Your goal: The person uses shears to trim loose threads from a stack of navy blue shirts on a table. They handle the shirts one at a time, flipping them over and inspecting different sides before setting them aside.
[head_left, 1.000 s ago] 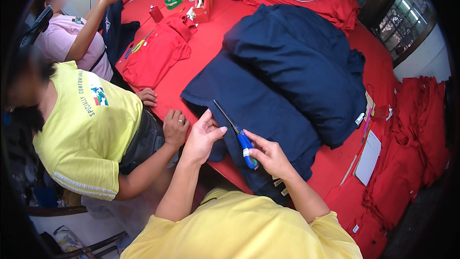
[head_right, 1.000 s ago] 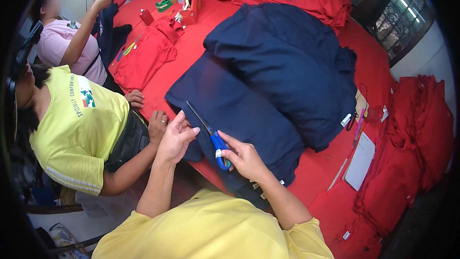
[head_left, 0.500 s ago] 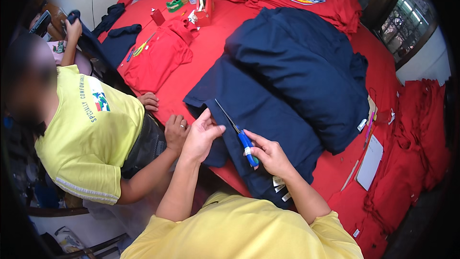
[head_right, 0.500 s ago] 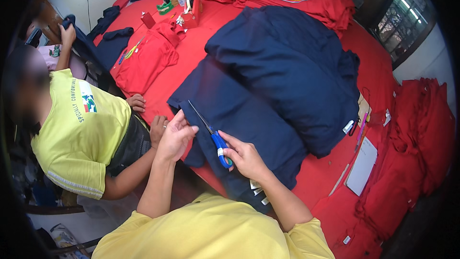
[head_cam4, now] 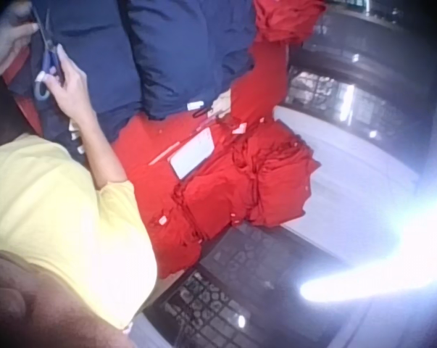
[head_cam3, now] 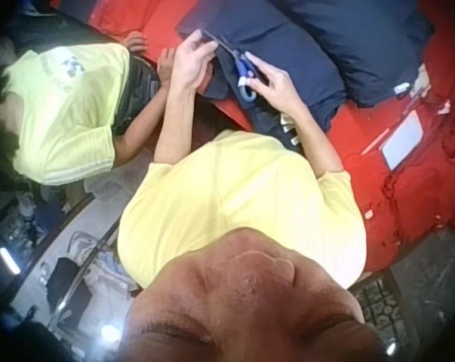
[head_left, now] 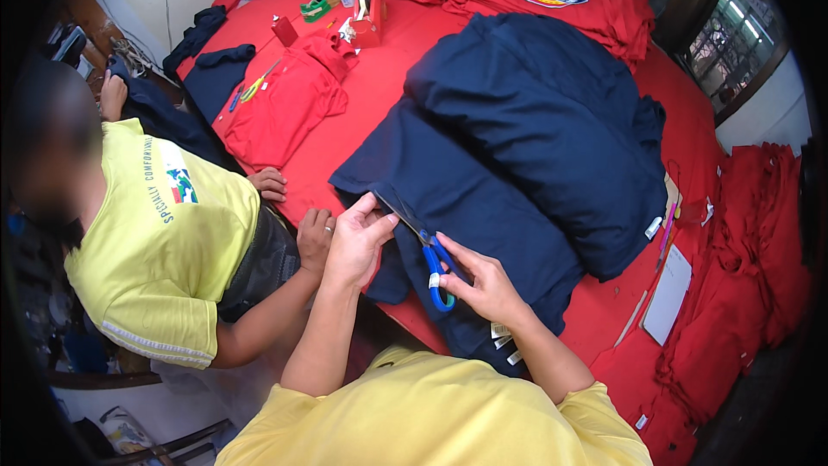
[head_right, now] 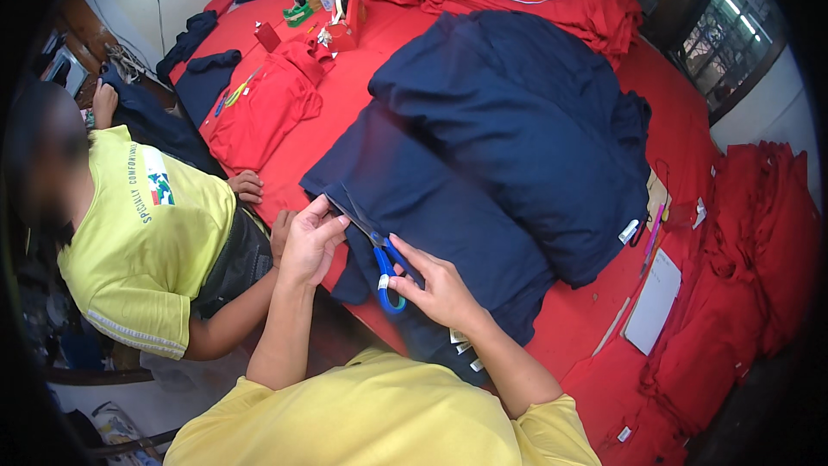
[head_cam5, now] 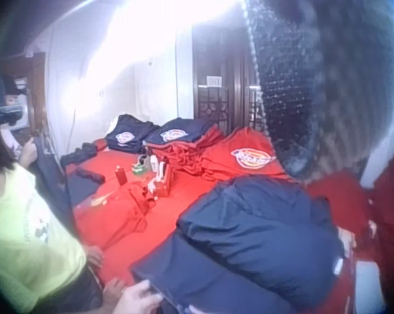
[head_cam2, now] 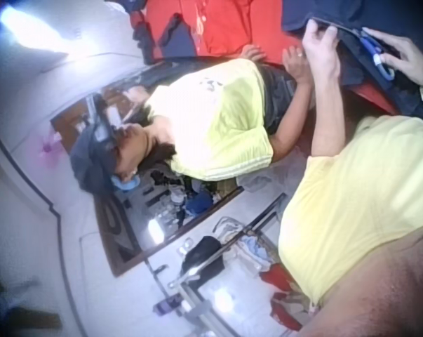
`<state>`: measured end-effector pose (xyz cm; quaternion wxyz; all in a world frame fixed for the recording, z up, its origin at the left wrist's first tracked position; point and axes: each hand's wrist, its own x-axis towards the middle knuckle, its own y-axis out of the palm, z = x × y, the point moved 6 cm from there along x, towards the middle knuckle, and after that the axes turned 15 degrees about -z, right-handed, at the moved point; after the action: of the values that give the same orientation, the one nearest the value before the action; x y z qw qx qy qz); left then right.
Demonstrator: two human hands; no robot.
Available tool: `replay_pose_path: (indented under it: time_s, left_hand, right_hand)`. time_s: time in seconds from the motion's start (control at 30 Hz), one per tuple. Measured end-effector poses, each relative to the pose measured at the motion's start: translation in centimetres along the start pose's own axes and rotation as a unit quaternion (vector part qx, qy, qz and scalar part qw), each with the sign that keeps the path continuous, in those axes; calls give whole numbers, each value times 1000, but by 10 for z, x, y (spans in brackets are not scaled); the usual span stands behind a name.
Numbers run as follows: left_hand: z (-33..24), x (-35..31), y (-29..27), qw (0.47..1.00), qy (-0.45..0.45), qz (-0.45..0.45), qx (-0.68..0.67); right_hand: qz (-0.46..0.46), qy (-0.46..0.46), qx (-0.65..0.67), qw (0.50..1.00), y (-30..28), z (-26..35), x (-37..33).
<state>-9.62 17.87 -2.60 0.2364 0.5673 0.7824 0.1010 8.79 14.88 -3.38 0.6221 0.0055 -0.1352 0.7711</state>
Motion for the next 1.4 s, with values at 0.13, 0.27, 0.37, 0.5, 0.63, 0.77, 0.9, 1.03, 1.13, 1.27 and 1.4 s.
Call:
replay_pose_path:
  time_s: [0.13,0.27,0.37,0.5,0.63,0.77,0.9,1.03,1.13,1.27,1.4]
  left_hand:
    - [-1,-4,5,1000,6,-3,20]
    - [-2,-2,4,999,13,-8,32]
    - [-5,-4,4,999,7,-5,45]
    - [-11,-6,10,999,22,3,43]
    - [-7,15,-9,1000,23,-13,-14]
    - [-14,17,-4,998,49,-12,28]
    - [-16,12,2,997,51,14,59]
    - [-16,1,15,999,23,27,37]
    - [29,-10,24,996,-70,48,22]
    - [92,-16,30,980,-192,31,-39]
    - [80,13,5,963,-141,-70,-219]
  right_hand:
    - [19,137,50,989,-1,-4,-1]
    - [22,113,52,992,-2,-13,-1]
    - [31,113,51,992,1,-2,4]
    - [37,139,72,987,3,-12,12]
    - [45,143,84,985,5,-25,11]
    - [35,89,79,992,8,-11,16]
    - [59,156,134,977,6,-18,22]
    - [31,173,305,936,-2,-20,20]
    - [-112,136,283,943,-14,-22,33]
    - [-210,159,253,931,-32,-40,31]
    - [-190,198,211,938,-49,-55,5]
